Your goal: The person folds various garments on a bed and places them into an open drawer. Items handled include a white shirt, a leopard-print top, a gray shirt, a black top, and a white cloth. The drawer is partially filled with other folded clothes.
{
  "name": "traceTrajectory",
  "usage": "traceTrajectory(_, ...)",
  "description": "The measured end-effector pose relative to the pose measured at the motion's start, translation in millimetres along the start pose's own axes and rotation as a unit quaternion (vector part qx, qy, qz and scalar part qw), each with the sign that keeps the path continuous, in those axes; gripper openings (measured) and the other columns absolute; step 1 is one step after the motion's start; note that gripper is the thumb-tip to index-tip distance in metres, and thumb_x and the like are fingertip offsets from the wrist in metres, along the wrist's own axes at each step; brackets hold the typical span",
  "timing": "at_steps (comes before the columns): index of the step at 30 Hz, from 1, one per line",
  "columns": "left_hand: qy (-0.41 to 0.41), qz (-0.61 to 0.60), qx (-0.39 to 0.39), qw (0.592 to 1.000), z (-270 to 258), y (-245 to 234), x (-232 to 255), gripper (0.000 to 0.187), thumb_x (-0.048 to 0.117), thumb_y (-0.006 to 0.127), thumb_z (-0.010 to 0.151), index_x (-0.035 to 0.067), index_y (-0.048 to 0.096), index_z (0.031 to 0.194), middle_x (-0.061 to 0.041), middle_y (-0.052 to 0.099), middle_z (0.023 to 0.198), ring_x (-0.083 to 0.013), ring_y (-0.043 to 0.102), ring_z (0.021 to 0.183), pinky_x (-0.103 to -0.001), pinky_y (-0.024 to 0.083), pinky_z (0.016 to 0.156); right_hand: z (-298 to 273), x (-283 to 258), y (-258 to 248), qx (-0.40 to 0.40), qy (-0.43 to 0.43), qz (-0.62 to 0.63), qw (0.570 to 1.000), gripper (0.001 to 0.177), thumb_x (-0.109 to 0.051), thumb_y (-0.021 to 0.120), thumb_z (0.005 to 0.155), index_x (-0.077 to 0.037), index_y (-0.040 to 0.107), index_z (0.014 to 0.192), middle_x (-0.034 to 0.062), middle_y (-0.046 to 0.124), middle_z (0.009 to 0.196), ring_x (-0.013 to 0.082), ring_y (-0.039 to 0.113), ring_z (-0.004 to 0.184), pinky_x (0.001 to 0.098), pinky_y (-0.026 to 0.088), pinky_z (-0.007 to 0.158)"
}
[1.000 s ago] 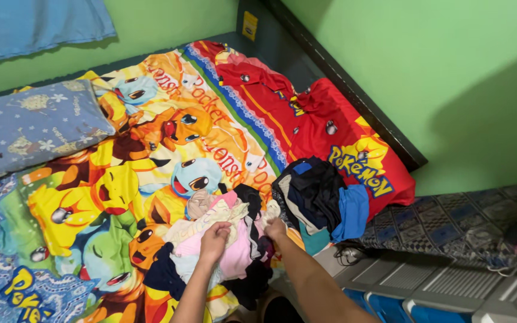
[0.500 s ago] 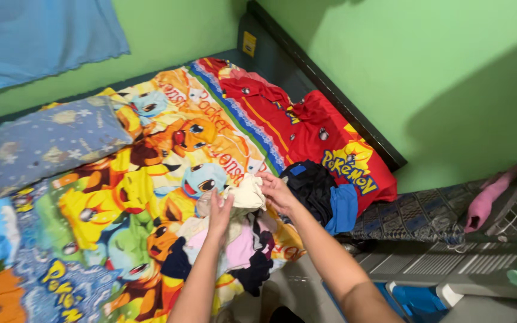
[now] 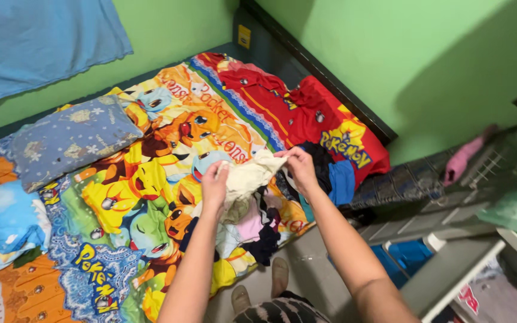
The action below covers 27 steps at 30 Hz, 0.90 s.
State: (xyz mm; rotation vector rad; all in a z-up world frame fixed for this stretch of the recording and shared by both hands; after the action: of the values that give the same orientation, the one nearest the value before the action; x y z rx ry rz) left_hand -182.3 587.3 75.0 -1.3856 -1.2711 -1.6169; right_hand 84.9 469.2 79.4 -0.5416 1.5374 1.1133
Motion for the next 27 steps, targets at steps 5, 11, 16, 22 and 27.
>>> traceTrajectory(5, 0.054, 0.138, 0.029, 0.989, -8.4, -10.7, 18.9, 0.022, 0.018, 0.067, 0.101, 0.002, 0.071, 0.115, -0.006, 0.07, 0.1, -0.0108, 0.059, 0.088, -0.026, 0.05, 0.079, -13.5, 0.8, -16.3, -0.014, -0.077, -0.169, 0.983, 0.012, -0.001, 0.058, 0.097, 0.001, 0.069, 0.097, 0.0131, 0.076, 0.097, 0.0195, 0.072, 0.09, 0.0299, 0.055, 0.079)
traceTrajectory(11, -0.073, -0.097, -0.078, 0.99, -26.3, 56.8, -21.6, 0.013, 0.018, 0.057, 0.104, 0.006, 0.061, 0.11, -0.001, 0.063, 0.09, -0.0102, 0.056, 0.077, -0.027, 0.048, 0.067, -83.1, 82.7, 60.7, -0.199, 0.105, -0.157, 0.962, 0.036, -0.011, 0.072, 0.089, -0.013, 0.062, 0.123, -0.0041, 0.067, 0.095, 0.0045, 0.062, 0.087, 0.0231, 0.053, 0.078)
traceTrajectory(16, -0.048, -0.045, -0.057, 0.996, -20.2, 38.7, 3.1, 0.012, 0.017, 0.055, 0.103, 0.007, 0.059, 0.11, 0.0, 0.064, 0.091, -0.0104, 0.058, 0.077, -0.026, 0.049, 0.068, -117.0, 83.8, 53.7, -0.186, 0.133, -0.242, 0.943, 0.023, -0.008, 0.083, 0.096, 0.002, 0.068, 0.11, 0.0003, 0.051, 0.082, 0.0092, 0.045, 0.074, 0.0295, 0.036, 0.061)
traceTrajectory(22, 0.007, 0.056, -0.068, 0.996, -24.9, 2.5, 41.1, 0.014, 0.017, 0.055, 0.107, 0.008, 0.062, 0.115, -0.002, 0.055, 0.092, -0.0122, 0.05, 0.083, -0.028, 0.044, 0.073, -111.5, -4.8, 24.1, -0.131, -0.03, -0.316, 0.939, 0.013, -0.006, 0.08, 0.085, 0.001, 0.076, 0.094, 0.0001, 0.069, 0.084, 0.0067, 0.061, 0.078, 0.024, 0.049, 0.068)
traceTrajectory(27, 0.018, 0.159, -0.254, 0.954, -55.0, 33.1, 53.8, 0.029, 0.015, 0.079, 0.081, 0.007, 0.071, 0.107, 0.0, 0.062, 0.102, -0.0119, 0.058, 0.095, -0.027, 0.05, 0.082, -108.3, -78.7, 30.7, -0.181, -0.157, -0.325, 0.915, 0.011, -0.007, 0.069, 0.097, 0.001, 0.068, 0.105, 0.0034, 0.065, 0.106, 0.0117, 0.061, 0.099, 0.0284, 0.049, 0.087)
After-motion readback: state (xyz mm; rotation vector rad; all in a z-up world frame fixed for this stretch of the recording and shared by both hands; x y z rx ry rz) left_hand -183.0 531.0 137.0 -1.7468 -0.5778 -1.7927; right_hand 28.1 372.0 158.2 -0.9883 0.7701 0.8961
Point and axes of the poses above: each hand's wrist, its own z-axis towards the middle knuckle, its own y-axis out of the palm, x = y × z, the point moved 10 cm from there along z, towards the middle knuckle
